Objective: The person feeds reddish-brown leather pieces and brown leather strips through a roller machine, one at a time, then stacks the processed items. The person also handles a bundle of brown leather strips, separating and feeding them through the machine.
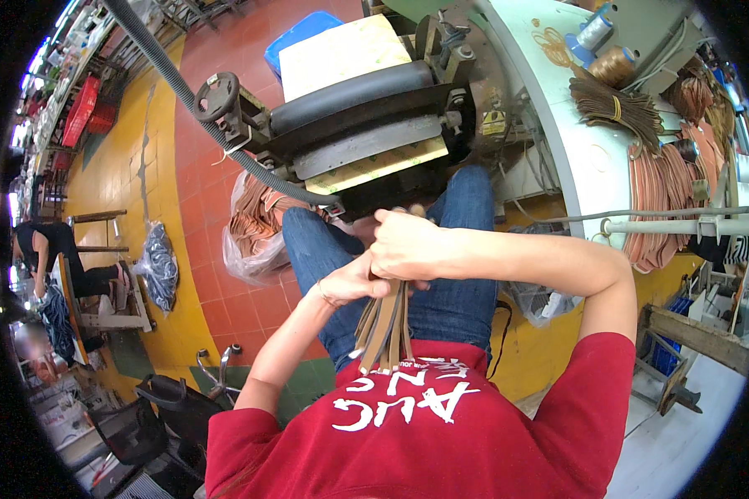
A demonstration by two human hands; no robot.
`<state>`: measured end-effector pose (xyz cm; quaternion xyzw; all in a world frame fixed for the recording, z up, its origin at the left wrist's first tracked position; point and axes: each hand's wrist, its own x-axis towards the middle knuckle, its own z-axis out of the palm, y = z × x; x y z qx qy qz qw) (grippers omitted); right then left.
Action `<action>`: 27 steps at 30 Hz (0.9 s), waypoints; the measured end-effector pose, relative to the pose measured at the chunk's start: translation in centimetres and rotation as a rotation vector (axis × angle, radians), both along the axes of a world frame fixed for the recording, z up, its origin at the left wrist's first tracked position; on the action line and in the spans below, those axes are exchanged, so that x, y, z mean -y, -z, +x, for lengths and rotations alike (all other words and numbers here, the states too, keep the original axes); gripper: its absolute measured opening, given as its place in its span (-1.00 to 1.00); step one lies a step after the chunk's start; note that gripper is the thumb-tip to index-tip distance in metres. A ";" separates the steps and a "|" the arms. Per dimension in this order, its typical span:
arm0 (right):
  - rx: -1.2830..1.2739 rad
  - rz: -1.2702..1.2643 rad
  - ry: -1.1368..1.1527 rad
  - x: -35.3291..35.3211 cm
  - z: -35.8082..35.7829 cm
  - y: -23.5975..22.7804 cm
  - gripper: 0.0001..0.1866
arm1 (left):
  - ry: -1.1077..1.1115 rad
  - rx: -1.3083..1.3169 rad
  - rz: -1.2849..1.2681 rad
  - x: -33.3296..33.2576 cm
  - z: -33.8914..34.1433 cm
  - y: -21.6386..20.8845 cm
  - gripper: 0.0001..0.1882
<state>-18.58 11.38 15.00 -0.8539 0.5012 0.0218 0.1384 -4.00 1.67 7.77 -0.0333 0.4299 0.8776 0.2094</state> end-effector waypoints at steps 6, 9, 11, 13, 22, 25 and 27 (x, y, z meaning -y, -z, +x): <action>-0.273 -0.196 0.025 1.1 -0.5 -0.6 -0.85 | -0.054 0.166 0.114 -2.0 0.7 -0.2 -0.45; -0.274 -0.189 0.066 2.0 -0.3 -1.3 -0.68 | -0.187 0.164 0.236 -2.4 1.1 0.6 -0.50; -0.177 -0.434 0.147 2.1 -1.0 -2.0 -0.48 | -0.257 0.112 0.335 -2.3 1.3 1.0 -0.52; -0.057 -0.380 0.397 1.0 -1.9 -2.8 -0.25 | -0.329 0.058 0.431 -2.1 1.8 1.1 -0.52; 1.269 -0.046 1.346 -3.2 4.4 1.2 -0.70 | -0.555 0.095 0.142 -1.3 1.5 2.1 -0.52; 1.087 -0.247 1.334 -2.7 5.8 2.7 -0.69 | -0.585 0.055 0.040 -1.5 0.8 2.8 -0.49; 1.069 -0.271 1.323 -2.6 5.6 2.9 -0.73 | -0.562 0.006 0.009 -1.4 0.6 3.3 -0.49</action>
